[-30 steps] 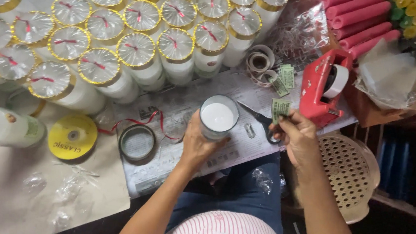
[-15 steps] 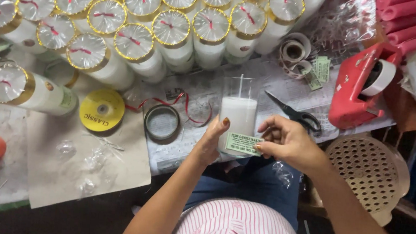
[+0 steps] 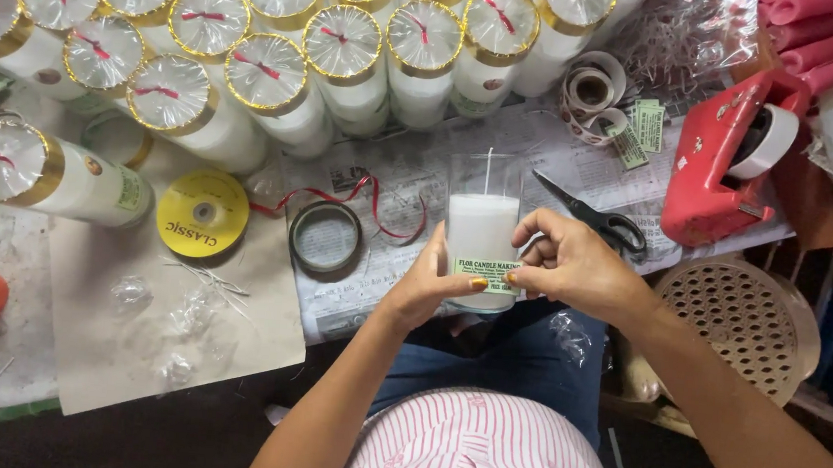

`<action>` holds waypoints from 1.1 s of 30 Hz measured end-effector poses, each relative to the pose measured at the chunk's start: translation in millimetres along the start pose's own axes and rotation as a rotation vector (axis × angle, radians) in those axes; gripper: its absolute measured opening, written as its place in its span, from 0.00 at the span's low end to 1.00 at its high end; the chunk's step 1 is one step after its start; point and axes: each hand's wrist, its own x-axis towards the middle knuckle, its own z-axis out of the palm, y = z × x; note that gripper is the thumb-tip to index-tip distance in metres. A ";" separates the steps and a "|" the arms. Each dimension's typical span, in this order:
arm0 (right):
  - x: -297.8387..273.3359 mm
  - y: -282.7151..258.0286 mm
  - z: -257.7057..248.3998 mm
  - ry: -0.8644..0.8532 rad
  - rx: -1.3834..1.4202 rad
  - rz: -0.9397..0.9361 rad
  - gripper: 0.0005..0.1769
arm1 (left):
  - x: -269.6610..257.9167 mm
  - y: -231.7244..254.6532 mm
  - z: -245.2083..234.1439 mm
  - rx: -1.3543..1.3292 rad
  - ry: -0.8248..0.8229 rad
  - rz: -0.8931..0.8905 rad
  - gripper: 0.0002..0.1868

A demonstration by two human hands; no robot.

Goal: Applying decorative gold trim to the rims of candle jars and cutting the excess with scissors.

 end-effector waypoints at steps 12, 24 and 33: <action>-36.9 83.4 -111.1 1.011 -0.402 -0.369 0.03 | -4.4 -7.3 -10.7 -0.009 0.179 -0.028 0.41; -20.7 155.9 -217.0 0.988 -0.009 0.110 0.10 | -8.4 24.2 12.3 0.067 0.206 0.000 0.43; -43.8 179.8 -167.1 1.140 0.247 -0.040 0.08 | -4.3 34.3 15.1 0.096 0.205 0.002 0.43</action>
